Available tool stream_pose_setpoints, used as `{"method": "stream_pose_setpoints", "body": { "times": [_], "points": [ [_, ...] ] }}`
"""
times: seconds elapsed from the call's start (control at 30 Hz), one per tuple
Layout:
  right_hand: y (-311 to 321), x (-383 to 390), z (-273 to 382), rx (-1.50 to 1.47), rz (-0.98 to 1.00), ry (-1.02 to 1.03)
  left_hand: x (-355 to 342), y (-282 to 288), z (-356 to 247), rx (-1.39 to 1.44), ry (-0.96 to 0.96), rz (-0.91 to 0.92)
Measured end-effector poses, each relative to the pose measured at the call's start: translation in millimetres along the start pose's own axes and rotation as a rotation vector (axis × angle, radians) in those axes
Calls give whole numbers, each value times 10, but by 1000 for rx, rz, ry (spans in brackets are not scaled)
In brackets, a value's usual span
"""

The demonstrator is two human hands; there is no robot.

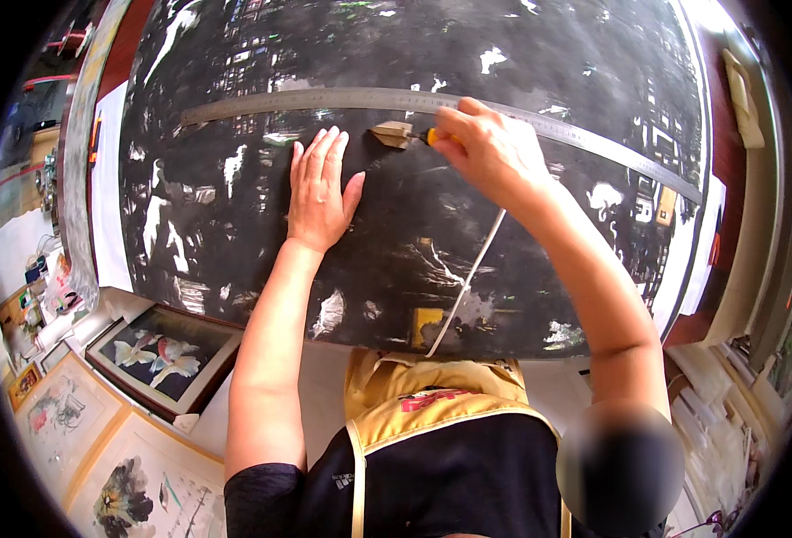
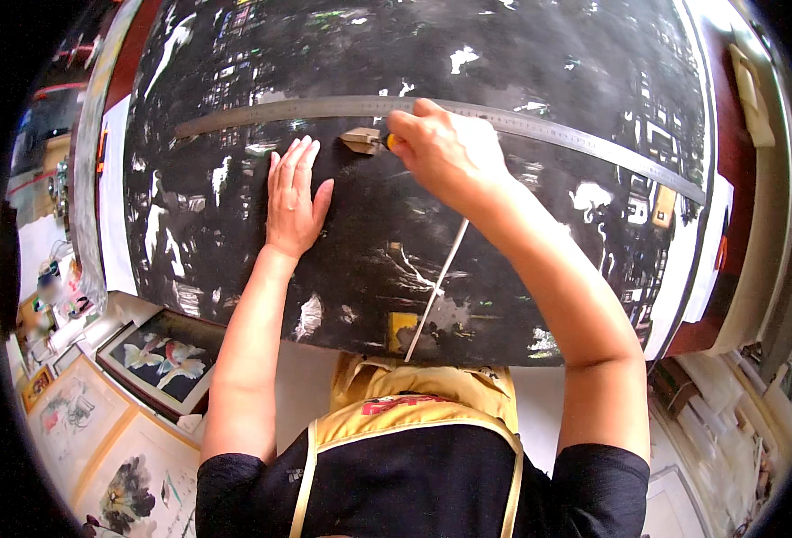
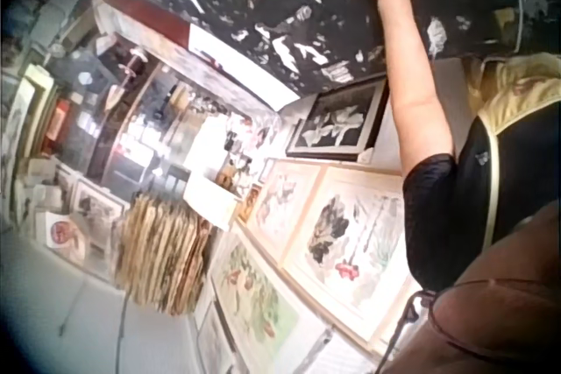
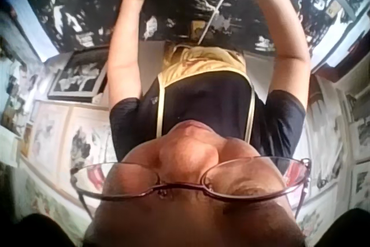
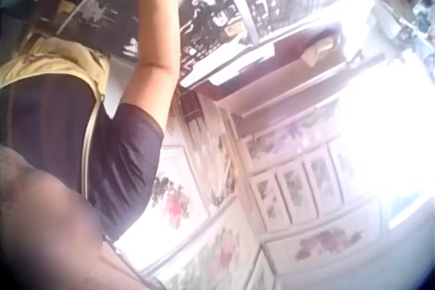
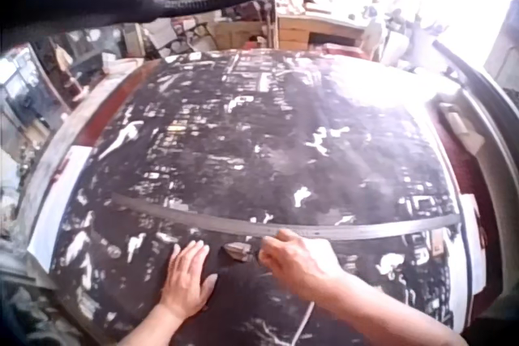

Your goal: The person uses a metal ruler and a utility knife to cut a large sheet of dark, glossy material on a wooden table. They align the ruler, score the material, and peel away the cut strip. The person then repositions the remaining sheet and repeats the cutting process.

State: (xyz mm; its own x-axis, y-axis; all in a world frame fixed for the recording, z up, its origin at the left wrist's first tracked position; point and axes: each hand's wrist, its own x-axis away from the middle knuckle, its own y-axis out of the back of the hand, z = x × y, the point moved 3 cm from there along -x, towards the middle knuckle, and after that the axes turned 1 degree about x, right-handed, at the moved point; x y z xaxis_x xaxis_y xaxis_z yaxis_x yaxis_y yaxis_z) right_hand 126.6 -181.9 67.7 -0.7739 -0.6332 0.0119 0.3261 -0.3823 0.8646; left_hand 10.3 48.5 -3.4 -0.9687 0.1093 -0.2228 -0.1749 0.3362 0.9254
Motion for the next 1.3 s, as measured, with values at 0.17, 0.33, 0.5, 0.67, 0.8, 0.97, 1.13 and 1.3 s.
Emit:
{"method": "stream_pose_setpoints", "body": {
  "times": [0.17,0.33,0.5,0.67,0.8,0.97,1.13,1.3],
  "points": [
    [-8,-45,59,24,3,12,2,-4,-15,-1,-2,-5],
    [346,634,-398,32,-9,-168,-7,-5,-27,-35,6,24],
    [488,1004,-597,53,-5,-279,10,-70,-22,-28,2,49],
    [479,1004,-620,151,-46,-295,-70,-42,-462,7,-29,91],
    [576,1076,-711,146,-63,-283,-163,-190,-856,91,-26,119],
    [426,758,-451,39,-20,-154,-155,-311,-897,132,48,-6],
    [242,342,-307,36,36,-65,-133,-293,-825,195,44,-104],
    [380,483,-445,53,60,-93,-132,-318,-824,195,49,-103]
  ]
}}
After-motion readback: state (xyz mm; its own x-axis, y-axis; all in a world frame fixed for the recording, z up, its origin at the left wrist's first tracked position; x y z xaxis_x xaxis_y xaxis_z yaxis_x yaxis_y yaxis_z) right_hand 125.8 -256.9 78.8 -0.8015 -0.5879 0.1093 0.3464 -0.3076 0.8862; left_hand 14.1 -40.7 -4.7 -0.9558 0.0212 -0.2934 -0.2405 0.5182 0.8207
